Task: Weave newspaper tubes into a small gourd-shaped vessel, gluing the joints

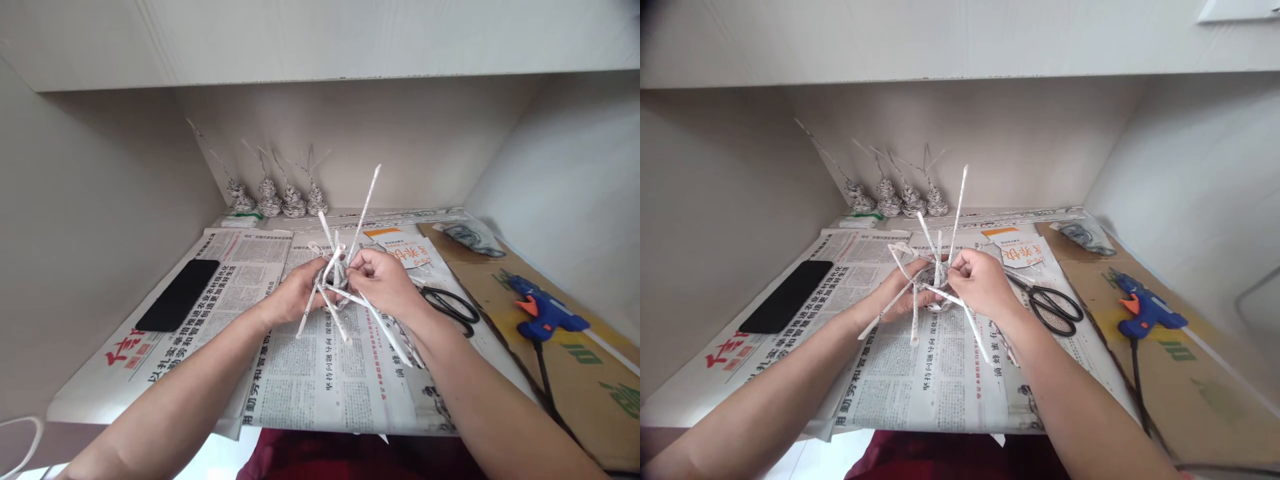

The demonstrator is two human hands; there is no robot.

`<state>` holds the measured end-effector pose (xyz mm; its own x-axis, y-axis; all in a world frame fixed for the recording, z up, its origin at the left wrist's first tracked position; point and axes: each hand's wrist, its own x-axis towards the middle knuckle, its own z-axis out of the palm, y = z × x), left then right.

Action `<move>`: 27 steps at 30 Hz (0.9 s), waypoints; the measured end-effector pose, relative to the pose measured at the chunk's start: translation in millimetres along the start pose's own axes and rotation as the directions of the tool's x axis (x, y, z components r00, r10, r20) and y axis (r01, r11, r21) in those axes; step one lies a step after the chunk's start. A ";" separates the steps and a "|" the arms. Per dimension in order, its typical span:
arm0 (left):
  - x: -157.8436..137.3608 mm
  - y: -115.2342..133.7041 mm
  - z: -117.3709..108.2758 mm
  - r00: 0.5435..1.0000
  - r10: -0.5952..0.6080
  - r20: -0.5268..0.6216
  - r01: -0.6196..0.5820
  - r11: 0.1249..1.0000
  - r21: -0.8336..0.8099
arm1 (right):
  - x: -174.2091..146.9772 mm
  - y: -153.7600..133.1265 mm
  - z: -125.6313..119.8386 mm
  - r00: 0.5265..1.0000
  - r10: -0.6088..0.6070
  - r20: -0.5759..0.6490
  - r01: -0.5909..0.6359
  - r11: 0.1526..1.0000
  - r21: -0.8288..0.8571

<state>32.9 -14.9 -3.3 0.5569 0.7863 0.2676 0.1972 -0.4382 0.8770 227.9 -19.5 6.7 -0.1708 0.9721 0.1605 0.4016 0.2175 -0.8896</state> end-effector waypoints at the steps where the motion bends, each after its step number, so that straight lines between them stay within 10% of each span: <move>1: -0.4 1.2 -0.1 1.000 -0.006 0.003 0.006 1.000 -0.011 | 0.4 -0.5 -0.3 1.000 0.010 0.010 -0.010 1.000 0.018; 21: -3.0 18.2 1.1 0.992 -0.092 -0.083 0.092 0.996 0.000 | 2.9 -8.9 -6.0 0.984 0.123 0.130 -0.152 0.959 0.241; 27: -2.5 7.5 0.2 0.994 -0.031 0.106 0.047 0.987 -0.153 | 4.3 -9.3 -9.0 0.985 0.139 0.098 -0.160 0.952 0.263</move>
<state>33.2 -20.2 2.5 0.6333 0.7485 0.1967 0.0973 -0.3292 0.9392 231.6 -16.5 19.5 -0.2009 0.9796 -0.0072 0.1733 0.0283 -0.9845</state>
